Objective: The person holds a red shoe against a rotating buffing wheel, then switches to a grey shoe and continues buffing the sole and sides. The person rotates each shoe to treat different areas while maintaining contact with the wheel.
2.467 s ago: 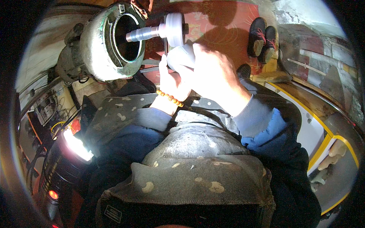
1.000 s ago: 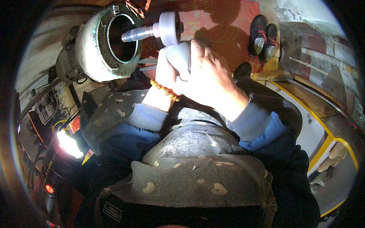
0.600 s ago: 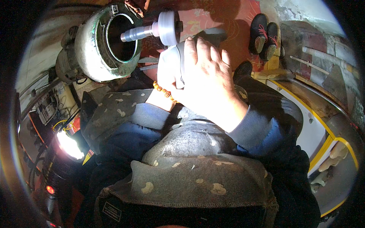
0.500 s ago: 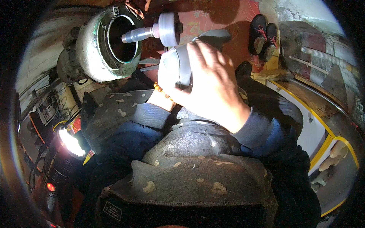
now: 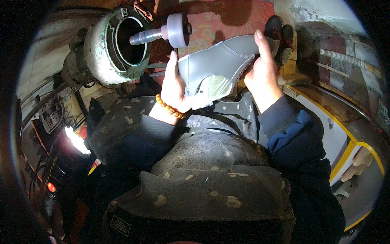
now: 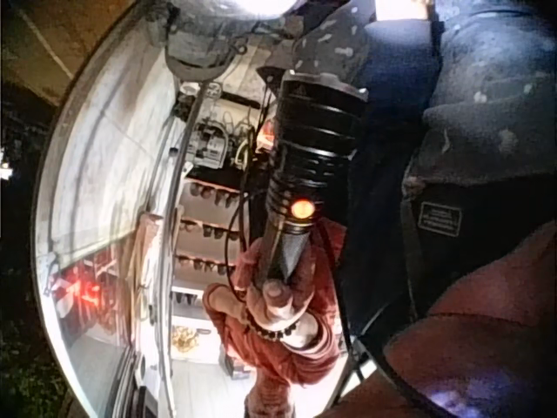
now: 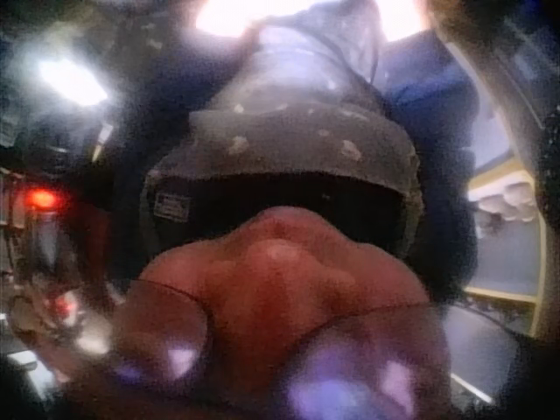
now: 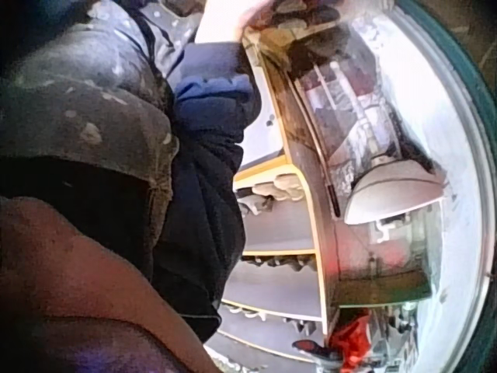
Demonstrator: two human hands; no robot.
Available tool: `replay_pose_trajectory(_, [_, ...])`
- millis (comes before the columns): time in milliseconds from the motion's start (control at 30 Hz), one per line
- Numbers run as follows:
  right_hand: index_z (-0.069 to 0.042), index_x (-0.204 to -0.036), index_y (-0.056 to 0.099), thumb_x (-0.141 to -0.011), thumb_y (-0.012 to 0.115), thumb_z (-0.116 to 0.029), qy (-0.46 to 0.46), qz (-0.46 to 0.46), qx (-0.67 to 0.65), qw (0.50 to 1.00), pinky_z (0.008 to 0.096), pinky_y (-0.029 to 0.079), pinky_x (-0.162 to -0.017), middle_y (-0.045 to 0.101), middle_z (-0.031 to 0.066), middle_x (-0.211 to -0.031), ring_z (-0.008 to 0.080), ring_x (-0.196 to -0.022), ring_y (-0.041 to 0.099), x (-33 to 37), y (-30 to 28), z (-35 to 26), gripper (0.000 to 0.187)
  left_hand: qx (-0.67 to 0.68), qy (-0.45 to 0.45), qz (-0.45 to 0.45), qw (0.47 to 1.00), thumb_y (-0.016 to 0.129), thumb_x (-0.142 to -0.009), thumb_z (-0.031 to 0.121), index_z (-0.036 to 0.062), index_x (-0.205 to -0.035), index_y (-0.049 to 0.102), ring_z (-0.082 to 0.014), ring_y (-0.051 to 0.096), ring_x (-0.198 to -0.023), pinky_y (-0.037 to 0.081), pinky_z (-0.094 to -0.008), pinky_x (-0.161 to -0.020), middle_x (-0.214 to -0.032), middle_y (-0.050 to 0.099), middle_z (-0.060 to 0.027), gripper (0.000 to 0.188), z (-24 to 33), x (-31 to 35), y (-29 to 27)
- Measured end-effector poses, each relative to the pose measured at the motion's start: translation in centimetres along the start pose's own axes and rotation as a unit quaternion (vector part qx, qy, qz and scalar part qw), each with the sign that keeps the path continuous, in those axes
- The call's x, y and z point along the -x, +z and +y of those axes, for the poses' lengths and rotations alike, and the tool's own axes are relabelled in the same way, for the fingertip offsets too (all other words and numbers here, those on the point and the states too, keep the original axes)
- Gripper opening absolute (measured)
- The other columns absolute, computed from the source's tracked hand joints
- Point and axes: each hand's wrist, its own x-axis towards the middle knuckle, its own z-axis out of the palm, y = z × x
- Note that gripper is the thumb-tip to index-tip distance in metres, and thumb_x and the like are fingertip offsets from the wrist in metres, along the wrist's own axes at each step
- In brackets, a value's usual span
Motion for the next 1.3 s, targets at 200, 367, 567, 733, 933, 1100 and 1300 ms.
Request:
replay_pose_trajectory(200, [-0.006,-0.14,0.056,-0.098,0.079,-0.053,-0.051,0.024,0.049,0.997,0.0479,0.041,-0.119,0.063,0.0104,-0.133,0.0266,-0.13,0.057,-0.4,0.2,-0.2,0.068,-0.166,0.11,0.026,0.98,0.061,-0.11,0.027,0.003,-0.146,0.055,-0.0266,0.072,-0.122,0.061,-0.0427,-0.106,-0.133,0.07,-0.0133,0.044,-0.4,-0.9,-0.3])
replay_pose_trajectory(367, [-0.004,-0.139,0.056,-0.099,0.078,-0.053,-0.075,0.024,0.031,0.996,0.0482,0.041,-0.119,0.064,0.0113,-0.132,0.0272,-0.13,0.058,-0.6,0.3,0.0,0.067,-0.166,0.123,0.024,0.978,0.068,-0.108,0.029,-0.0002,-0.144,0.057,-0.0236,0.071,-0.117,0.061,-0.0388,-0.101,-0.129,0.07,-0.0138,0.048,0.2,-1.1,-0.2])
replay_pose_trajectory(567, [-0.006,-0.132,0.06,-0.102,0.076,-0.052,-0.077,0.033,0.047,0.995,0.0434,0.043,-0.118,0.066,0.0088,-0.129,0.0239,-0.127,0.06,-0.7,0.3,0.1,0.058,-0.194,0.079,0.05,0.977,0.061,-0.111,0.029,0.0025,-0.144,0.059,-0.0238,0.076,-0.114,0.066,-0.039,-0.097,-0.128,0.074,-0.0133,0.042,1.3,-0.9,0.3])
replay_pose_trajectory(733, [-0.007,-0.13,0.061,-0.102,0.076,-0.051,-0.05,0.039,0.05,0.997,0.041,0.045,-0.117,0.067,0.0072,-0.128,0.023,-0.124,0.062,-0.9,0.5,0.3,0.054,-0.221,0.077,0.068,0.97,0.06,-0.111,0.032,0.0024,-0.145,0.06,-0.0238,0.076,-0.116,0.065,-0.0391,-0.098,-0.131,0.073,-0.0137,0.044,1.7,-0.6,-0.3])
replay_pose_trajectory(933, [-0.01,-0.131,0.063,-0.1,0.079,-0.048,-0.018,0.091,0.058,0.994,0.0383,0.047,-0.114,0.068,0.0049,-0.127,0.02,-0.122,0.063,-1.1,0.9,0.9,0.051,-0.17,0.109,0.057,0.978,0.06,-0.111,0.032,0.0019,-0.147,0.058,-0.0258,0.072,-0.125,0.061,-0.043,-0.107,-0.139,0.07,-0.0157,0.047,1.3,0.0,-1.6])
replay_pose_trajectory(1100, [-0.012,-0.13,0.063,-0.1,0.08,-0.046,-0.005,0.057,0.039,0.998,0.0364,0.048,-0.112,0.067,0.0032,-0.127,0.0173,-0.121,0.063,-0.6,1.0,1.2,0.049,-0.151,0.115,0.067,0.98,0.059,-0.111,0.032,0.0007,-0.147,0.057,-0.0264,0.071,-0.126,0.06,-0.0441,-0.109,-0.141,0.069,-0.0162,0.048,1.2,-0.4,-2.5])
replay_pose_trajectory(1300, [-0.011,-0.131,0.063,-0.1,0.08,-0.047,-0.051,0.056,0.03,0.997,0.0394,0.047,-0.114,0.065,0.0046,-0.128,0.0204,-0.122,0.062,-0.2,0.8,0.0,0.051,-0.181,0.103,0.04,0.977,0.062,-0.11,0.03,-0.001,-0.142,0.06,-0.0252,0.074,-0.119,0.062,-0.0413,-0.105,-0.132,0.072,-0.015,0.045,0.9,-1.5,-1.2])
